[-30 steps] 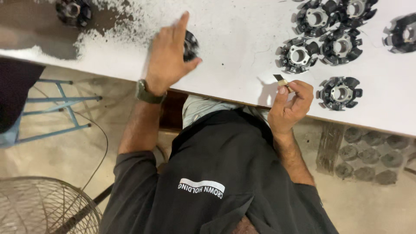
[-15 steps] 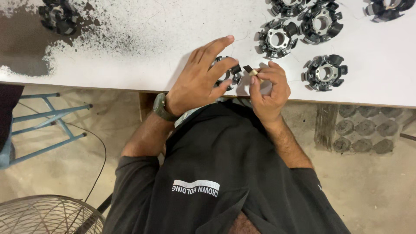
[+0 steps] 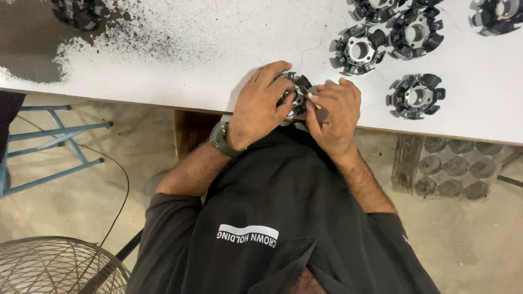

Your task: The person sits at a white workbench fitting small dark pad-like components into black circular clutch hubs one at a time, pressing each pad into place with their fingers and a small block, then setting the finished hub aside with a growing pile of completed hubs.

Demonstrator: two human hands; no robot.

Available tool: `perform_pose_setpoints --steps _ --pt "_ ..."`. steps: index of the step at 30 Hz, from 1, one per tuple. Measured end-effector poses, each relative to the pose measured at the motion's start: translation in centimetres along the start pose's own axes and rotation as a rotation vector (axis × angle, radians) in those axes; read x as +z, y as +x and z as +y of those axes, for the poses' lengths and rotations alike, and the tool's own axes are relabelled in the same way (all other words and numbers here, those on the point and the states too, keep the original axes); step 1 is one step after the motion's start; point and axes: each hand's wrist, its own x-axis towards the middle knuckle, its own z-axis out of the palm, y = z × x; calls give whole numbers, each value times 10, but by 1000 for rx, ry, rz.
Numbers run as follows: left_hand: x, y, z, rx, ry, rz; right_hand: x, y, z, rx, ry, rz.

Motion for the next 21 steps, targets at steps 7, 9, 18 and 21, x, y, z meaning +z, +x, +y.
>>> perform_pose_setpoints --steps 7,9,18,21 --pt "4 -2 -2 -30 -21 33 6 -1 3 -14 -33 -19" --pt "4 -2 -2 -39 -27 29 6 -1 4 -27 -35 -14" --pt "1 1 -1 28 -10 90 6 7 1 30 50 -17" --pt "1 1 -1 56 36 65 6 11 0 64 108 -30"
